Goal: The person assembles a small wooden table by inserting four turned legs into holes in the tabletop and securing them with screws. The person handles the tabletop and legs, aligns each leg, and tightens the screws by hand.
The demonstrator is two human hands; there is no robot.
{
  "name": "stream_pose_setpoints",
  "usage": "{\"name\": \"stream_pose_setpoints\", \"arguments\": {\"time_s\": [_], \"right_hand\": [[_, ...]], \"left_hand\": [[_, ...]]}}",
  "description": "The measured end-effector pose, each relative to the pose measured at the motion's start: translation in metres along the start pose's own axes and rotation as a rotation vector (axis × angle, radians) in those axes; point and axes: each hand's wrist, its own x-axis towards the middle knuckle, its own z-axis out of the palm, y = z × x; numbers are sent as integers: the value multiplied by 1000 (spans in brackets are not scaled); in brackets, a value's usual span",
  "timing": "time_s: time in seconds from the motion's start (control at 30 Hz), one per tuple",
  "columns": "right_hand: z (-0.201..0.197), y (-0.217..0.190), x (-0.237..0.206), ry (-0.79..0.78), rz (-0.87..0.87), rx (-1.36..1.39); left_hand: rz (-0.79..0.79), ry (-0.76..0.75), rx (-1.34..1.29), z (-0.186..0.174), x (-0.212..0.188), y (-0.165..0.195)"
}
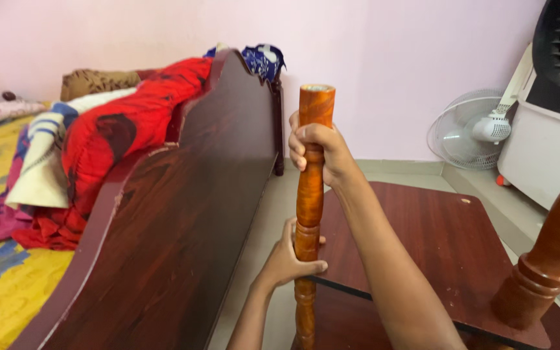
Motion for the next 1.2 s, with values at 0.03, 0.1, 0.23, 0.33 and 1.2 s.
{"name": "stream_pose_setpoints", "arguments": {"time_s": [0.03, 0.1, 0.23, 0.33, 1.2], "right_hand": [[6, -2, -2, 41, -13, -45], [20, -2, -4, 230, -42, -169], [40, 2, -3, 511, -130, -405], [37, 4, -4, 559, -123, -432], [52, 33, -20, 721, -67, -615]], "left_hand": [[5, 9, 4, 1, 0, -2], [3, 26, 12, 2, 1, -7], [0, 48, -30, 4, 2, -17], [34, 53, -73, 6, 3, -21], [-170, -40, -266, 3, 5, -24]]}}
